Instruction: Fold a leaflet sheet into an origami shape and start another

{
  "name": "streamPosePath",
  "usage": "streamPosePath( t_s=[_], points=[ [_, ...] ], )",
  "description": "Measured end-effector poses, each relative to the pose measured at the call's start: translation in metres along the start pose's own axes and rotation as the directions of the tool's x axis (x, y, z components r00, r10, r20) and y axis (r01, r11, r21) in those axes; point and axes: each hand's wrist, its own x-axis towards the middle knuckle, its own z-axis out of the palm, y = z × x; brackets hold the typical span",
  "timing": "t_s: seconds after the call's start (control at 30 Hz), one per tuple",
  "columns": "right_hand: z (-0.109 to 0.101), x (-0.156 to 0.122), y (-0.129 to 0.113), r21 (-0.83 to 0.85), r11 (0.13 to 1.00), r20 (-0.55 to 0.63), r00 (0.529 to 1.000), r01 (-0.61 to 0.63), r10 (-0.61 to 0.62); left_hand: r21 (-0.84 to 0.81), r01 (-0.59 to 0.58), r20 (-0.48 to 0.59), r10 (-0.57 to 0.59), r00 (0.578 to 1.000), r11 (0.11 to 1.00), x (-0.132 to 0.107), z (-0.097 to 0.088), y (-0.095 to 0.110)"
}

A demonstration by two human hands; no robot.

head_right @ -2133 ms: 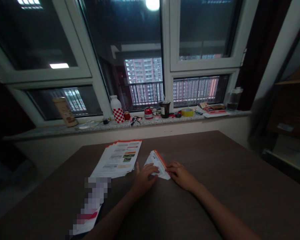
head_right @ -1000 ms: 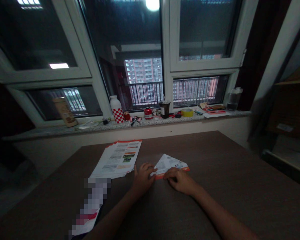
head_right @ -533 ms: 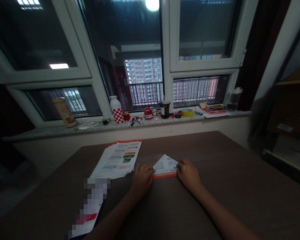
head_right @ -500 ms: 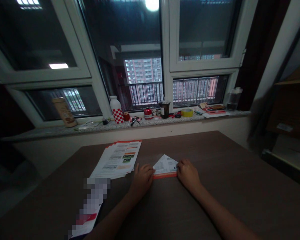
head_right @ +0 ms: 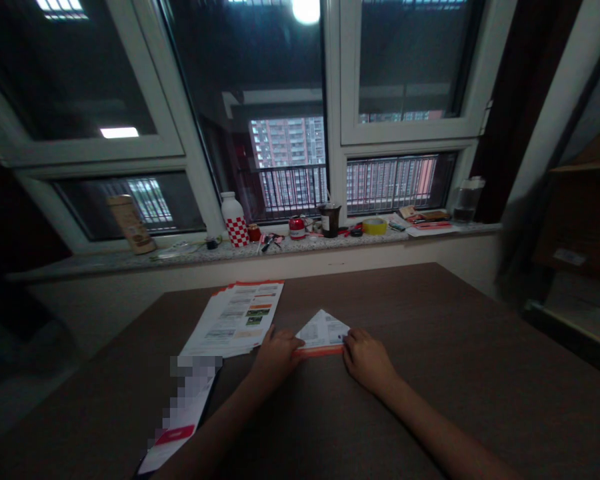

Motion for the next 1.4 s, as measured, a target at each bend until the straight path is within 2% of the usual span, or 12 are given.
streamPosePath(
  t_s=[0.17,0.4,0.63,0.83,1.13,1.4],
  points=[
    [-0.012,-0.002,0.007,0.093,0.994,0.057,0.997,0.052,-0.058,0.027,-0.019,0.016,0.018,1.000,0.999,-0.005,-0.003,-0.002],
    [-0.014,-0.001,0.016,0.165,0.980,0.053,0.991,0.113,-0.123,0.040,0.008,-0.105,-0.003,0.994,0.999,-0.011,0.012,0.000],
    [-0.010,-0.003,0.021,0.172,0.967,0.017,0.981,0.187,-0.192,0.102,-0.061,-0.212,0.081,0.974,0.993,-0.014,0.025,-0.005],
    [-0.010,-0.002,0.021,0.177,0.975,-0.017,0.991,0.137,-0.136,0.037,-0.084,-0.260,0.091,0.961,0.996,-0.018,0.026,-0.004],
    [-0.003,0.000,0.023,0.328,0.943,-0.040,0.998,0.059,-0.048,0.009,-0.049,-0.305,0.049,0.951,0.999,-0.015,0.023,0.003],
    [0.001,0.007,0.020,0.359,0.933,-0.036,0.999,0.018,-0.006,-0.118,-0.022,-0.250,-0.009,0.968,0.993,-0.002,0.032,-0.005]
  ],
)
